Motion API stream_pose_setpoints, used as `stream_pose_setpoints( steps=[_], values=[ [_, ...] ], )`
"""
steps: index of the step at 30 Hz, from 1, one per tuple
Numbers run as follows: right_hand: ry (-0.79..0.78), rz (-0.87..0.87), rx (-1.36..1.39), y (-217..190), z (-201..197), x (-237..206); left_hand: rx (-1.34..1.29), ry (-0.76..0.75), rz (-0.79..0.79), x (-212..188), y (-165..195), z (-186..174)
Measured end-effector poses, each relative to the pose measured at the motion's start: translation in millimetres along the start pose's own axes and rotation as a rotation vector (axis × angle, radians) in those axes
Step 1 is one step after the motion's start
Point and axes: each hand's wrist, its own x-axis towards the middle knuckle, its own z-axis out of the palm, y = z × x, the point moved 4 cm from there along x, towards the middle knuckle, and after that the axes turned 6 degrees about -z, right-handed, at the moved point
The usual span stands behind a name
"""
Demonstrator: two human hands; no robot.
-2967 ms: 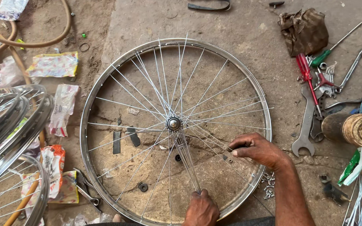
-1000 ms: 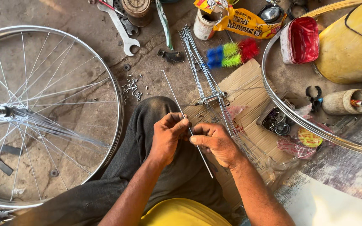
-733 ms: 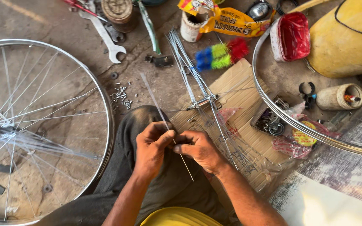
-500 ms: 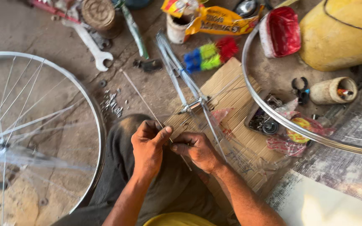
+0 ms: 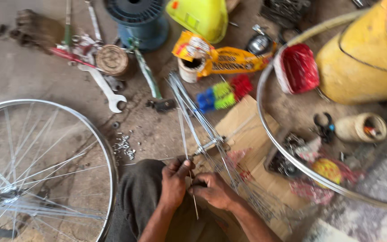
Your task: The person is lacing a bicycle wheel by inserting spokes through the hub and rim. They are sitting on the ground in a workshop area with tools and parts scattered around.
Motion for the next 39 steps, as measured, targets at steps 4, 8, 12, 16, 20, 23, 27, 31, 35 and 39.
stream_pose_setpoints(
  steps=[4,8,12,16,20,23,27,31,35,39],
  values=[
    [-0.073,-0.015,0.021,-4,10,25,-0.015,0.033,-0.003,14,-5,-9],
    [-0.164,0.077,-0.045,0,14,47,-0.173,0.055,-0.027,12,-1,-28],
    [-0.462,0.144,0.092,4,40,58,-0.401,0.095,-0.06,-22,9,-62],
    [-0.736,-0.008,-0.029,0,98,61,-0.503,0.226,-0.182,-89,-4,-106],
    [-1.052,-0.186,-0.199,-13,164,59,-0.222,0.507,0.084,-175,-24,-156],
    [-1.148,-0.121,-0.306,-19,183,62,-0.357,0.647,0.029,-226,-46,-174],
    [-1.132,0.09,-0.326,-27,187,50,-0.204,0.716,0.113,-257,-37,-176],
    [-1.063,0.066,-0.426,-34,181,43,-0.092,0.761,0.244,-272,-8,-157],
    [-1.016,0.042,-0.373,-32,166,34,0.064,0.789,0.259,-284,14,-136],
    [-0.923,0.06,-0.412,-31,161,18,0.056,0.77,0.415,-297,23,-114]
  ],
)
